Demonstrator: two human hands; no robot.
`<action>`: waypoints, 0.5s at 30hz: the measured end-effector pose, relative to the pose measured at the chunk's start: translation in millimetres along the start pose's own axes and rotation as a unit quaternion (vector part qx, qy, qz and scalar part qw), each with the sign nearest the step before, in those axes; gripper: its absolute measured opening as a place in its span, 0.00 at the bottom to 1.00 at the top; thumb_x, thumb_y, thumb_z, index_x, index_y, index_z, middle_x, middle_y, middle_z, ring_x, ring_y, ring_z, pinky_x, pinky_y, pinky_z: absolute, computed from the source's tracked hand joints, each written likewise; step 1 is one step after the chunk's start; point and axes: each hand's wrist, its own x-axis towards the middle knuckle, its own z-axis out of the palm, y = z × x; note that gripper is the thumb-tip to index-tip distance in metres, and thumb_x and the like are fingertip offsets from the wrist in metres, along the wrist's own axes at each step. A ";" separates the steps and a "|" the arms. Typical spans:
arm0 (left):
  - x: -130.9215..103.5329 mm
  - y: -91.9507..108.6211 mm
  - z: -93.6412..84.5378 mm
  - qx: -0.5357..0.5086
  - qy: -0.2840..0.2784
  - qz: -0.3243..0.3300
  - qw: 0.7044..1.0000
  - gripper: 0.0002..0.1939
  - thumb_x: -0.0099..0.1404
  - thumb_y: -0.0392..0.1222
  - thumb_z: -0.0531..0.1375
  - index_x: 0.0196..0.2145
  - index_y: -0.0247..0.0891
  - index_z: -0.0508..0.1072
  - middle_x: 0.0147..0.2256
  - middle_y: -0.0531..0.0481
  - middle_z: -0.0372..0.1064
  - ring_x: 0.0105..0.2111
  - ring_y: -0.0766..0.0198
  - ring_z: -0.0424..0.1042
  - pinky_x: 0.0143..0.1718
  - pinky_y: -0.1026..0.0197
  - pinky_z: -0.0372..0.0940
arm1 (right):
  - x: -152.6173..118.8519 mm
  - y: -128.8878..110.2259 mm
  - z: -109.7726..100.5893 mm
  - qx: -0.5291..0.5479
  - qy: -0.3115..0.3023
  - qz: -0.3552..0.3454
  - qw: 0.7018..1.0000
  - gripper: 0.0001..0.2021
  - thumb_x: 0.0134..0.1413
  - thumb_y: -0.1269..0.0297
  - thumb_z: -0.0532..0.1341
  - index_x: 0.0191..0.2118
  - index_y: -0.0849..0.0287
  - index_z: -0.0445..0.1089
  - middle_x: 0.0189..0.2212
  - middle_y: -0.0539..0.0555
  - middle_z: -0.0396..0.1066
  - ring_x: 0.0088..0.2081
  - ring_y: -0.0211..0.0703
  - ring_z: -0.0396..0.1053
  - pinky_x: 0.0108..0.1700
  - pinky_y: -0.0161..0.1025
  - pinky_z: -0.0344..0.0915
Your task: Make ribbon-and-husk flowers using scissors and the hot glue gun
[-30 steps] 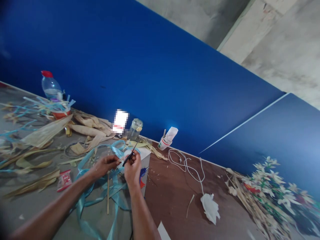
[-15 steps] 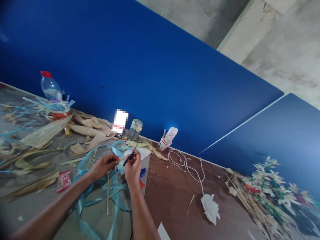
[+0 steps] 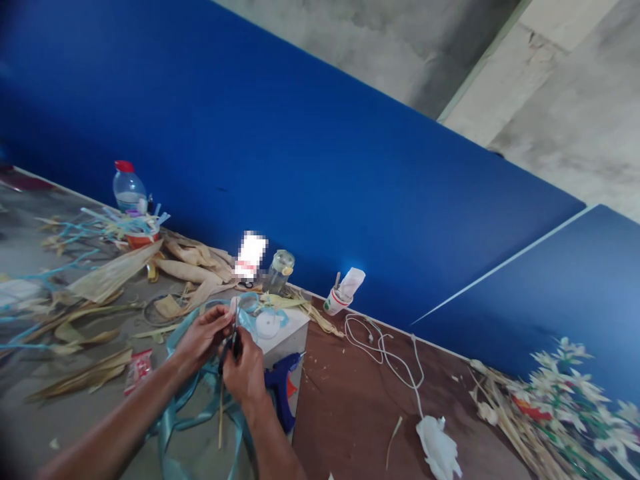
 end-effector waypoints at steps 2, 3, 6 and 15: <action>-1.1 0.0 0.1 -0.008 -0.003 -0.011 1.000 0.15 0.45 0.44 0.71 0.24 0.35 0.70 0.18 0.58 0.63 0.17 0.75 0.59 0.20 0.71 0.55 | -1.1 -0.7 0.0 -0.017 -0.001 -0.006 1.000 0.19 0.52 0.68 0.58 0.51 0.61 0.66 0.40 0.57 0.75 0.39 0.45 0.73 0.42 0.39 0.69; -1.6 0.0 0.4 -0.011 -0.004 -0.018 1.000 0.15 0.45 0.44 0.71 0.24 0.35 0.69 0.17 0.58 0.62 0.17 0.75 0.59 0.20 0.71 0.54 | -1.6 -0.8 0.1 -0.025 0.001 -0.009 1.000 0.19 0.52 0.68 0.58 0.51 0.61 0.66 0.40 0.58 0.75 0.39 0.46 0.73 0.42 0.39 0.69; -3.0 0.4 2.3 -0.020 -0.004 -0.030 0.999 0.16 0.44 0.44 0.71 0.23 0.35 0.69 0.16 0.59 0.60 0.16 0.76 0.57 0.18 0.72 0.52 | -2.7 0.0 0.9 -0.051 0.010 -0.018 0.998 0.19 0.52 0.68 0.57 0.51 0.62 0.67 0.39 0.59 0.75 0.39 0.47 0.74 0.42 0.40 0.70; -8.6 4.2 10.7 -0.016 -0.004 -0.060 0.998 0.19 0.41 0.46 0.72 0.21 0.34 0.67 0.15 0.60 0.58 0.16 0.76 0.54 0.18 0.71 0.50 | -2.6 -3.0 0.3 -0.053 0.012 -0.039 0.998 0.22 0.53 0.71 0.55 0.55 0.62 0.64 0.46 0.61 0.73 0.47 0.49 0.71 0.50 0.43 0.66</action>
